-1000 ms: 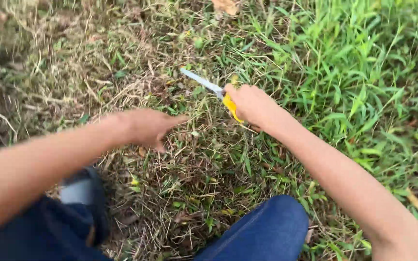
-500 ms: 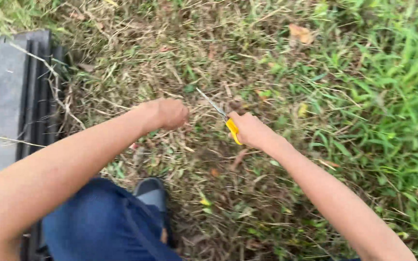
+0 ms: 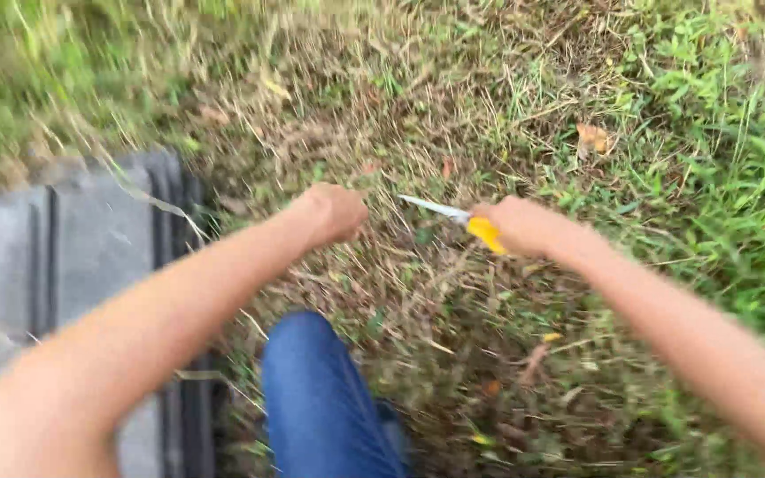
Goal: Cutting grass and weeds manually using a pair of scissors
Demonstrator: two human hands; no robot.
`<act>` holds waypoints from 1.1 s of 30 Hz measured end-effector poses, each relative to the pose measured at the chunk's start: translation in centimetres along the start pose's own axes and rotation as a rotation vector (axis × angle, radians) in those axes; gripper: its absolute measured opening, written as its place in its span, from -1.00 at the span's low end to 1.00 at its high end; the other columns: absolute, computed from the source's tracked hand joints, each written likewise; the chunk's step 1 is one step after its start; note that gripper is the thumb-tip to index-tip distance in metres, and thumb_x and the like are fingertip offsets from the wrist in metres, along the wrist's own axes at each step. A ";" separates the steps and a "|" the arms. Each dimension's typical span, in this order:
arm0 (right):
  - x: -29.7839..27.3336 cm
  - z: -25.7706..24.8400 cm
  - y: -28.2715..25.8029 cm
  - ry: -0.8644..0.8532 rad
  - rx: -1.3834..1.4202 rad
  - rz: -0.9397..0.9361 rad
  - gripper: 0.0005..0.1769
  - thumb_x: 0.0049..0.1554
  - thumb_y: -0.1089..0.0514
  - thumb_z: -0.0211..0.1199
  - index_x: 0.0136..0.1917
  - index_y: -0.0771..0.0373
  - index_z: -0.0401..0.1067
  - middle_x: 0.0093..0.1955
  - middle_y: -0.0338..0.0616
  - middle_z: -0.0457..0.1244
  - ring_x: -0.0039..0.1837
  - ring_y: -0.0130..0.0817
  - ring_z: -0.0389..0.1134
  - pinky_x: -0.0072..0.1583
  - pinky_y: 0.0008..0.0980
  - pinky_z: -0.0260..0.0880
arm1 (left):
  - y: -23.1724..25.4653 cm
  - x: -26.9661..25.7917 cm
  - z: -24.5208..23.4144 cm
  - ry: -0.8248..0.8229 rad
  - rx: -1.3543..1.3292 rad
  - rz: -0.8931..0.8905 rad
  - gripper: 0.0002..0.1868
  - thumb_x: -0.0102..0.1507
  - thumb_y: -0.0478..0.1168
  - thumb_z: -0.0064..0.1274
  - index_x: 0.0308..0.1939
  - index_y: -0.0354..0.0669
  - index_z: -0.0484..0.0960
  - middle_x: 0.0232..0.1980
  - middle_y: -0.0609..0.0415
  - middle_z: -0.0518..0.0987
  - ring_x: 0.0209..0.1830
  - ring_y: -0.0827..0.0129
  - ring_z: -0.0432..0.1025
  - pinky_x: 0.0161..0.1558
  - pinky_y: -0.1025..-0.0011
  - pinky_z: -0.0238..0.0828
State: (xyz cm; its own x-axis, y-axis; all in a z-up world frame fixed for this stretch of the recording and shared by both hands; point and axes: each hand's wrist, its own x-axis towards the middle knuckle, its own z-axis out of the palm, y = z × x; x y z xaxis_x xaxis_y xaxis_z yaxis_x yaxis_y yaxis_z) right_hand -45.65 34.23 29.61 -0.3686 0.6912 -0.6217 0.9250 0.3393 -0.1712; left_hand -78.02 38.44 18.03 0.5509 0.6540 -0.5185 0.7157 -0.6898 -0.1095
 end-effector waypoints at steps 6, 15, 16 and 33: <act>-1.9 -11.8 -0.6 -0.086 -0.160 0.211 -0.33 0.23 0.27 0.18 0.57 0.03 0.16 -0.03 0.09 0.44 -0.21 -0.25 0.51 -0.14 -0.39 0.62 | -4.8 -8.6 -16.2 0.174 -0.123 0.008 -0.66 0.43 -0.01 -0.08 -0.10 -0.15 0.69 -0.21 -0.08 0.69 -0.15 0.03 0.65 -0.12 0.00 0.65; 1.9 -11.8 -1.1 -0.143 0.055 0.082 -0.19 0.22 0.39 0.12 0.64 -0.02 0.00 0.06 0.04 0.43 -0.09 -0.22 0.50 -0.04 -0.37 0.60 | -4.1 1.6 -10.2 0.021 -0.266 -0.050 -0.67 0.32 0.01 0.07 -0.10 -0.14 0.75 -0.14 -0.11 0.71 -0.04 0.01 0.64 0.00 0.02 0.62; 3.1 -11.2 -1.1 -0.182 0.141 0.066 -0.13 0.21 0.41 0.09 0.66 -0.10 -0.07 0.05 0.02 0.43 -0.08 -0.23 0.50 -0.04 -0.36 0.59 | -3.9 3.1 -9.5 -0.004 -0.322 -0.085 -0.67 0.39 -0.03 -0.02 -0.12 -0.18 0.74 -0.17 -0.10 0.71 -0.07 0.08 0.65 0.02 0.08 0.63; 33.4 -9.7 10.1 -0.136 0.834 -0.155 -0.20 0.05 0.13 0.45 0.43 0.43 0.17 -0.11 0.23 0.39 -0.23 -0.13 0.49 -0.28 -0.30 0.60 | -17.8 19.0 -6.8 -0.033 -0.715 -0.361 -0.50 0.32 0.05 0.12 0.20 -0.21 0.62 0.12 -0.24 0.65 0.16 -0.16 0.54 0.08 -0.17 0.52</act>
State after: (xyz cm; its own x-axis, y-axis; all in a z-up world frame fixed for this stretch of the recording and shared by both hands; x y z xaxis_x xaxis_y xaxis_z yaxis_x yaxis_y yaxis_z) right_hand -49.49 66.93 14.51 -0.5313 0.5753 -0.6219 0.6503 -0.1935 -0.7346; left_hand -77.37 65.27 15.94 0.2282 0.7813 -0.5809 0.9551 -0.0639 0.2893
